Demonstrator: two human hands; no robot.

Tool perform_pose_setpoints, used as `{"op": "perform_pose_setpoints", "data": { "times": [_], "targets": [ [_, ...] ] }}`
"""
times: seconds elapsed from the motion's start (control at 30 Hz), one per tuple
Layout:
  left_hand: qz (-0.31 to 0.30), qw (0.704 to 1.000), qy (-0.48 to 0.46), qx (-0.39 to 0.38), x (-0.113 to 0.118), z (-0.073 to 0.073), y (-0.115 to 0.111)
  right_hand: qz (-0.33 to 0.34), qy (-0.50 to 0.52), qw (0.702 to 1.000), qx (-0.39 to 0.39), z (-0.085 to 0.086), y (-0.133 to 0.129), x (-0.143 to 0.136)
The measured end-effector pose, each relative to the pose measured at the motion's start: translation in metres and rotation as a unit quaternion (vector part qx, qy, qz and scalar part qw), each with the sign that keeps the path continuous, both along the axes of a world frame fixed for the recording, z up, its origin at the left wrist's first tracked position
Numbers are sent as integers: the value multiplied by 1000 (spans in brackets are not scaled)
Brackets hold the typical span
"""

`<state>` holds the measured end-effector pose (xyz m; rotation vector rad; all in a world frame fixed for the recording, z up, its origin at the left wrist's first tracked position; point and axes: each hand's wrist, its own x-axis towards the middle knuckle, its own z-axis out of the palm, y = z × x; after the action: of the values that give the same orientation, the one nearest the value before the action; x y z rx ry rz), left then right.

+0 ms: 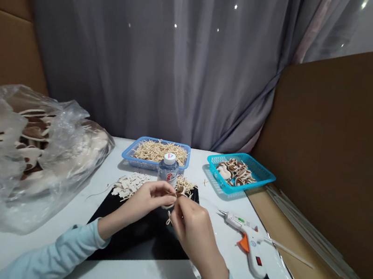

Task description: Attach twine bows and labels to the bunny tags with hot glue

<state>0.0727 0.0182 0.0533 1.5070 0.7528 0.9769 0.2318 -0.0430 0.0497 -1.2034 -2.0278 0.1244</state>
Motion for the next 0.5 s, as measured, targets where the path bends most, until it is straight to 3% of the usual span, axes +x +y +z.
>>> {"op": "perform_pose_setpoints", "data": {
  "times": [0.17,0.3,0.5],
  "targets": [
    [-44,997,-30,-58,-2,4,-1,-17,-18,998,52,-5,0,-2],
    [-23,996,-51,-69,1,2,0,-18,-30,996,83,-11,1,-3],
    [-36,992,-85,-87,0,-1,3,-30,66,995,71,-13,1,-8]
  ]
}}
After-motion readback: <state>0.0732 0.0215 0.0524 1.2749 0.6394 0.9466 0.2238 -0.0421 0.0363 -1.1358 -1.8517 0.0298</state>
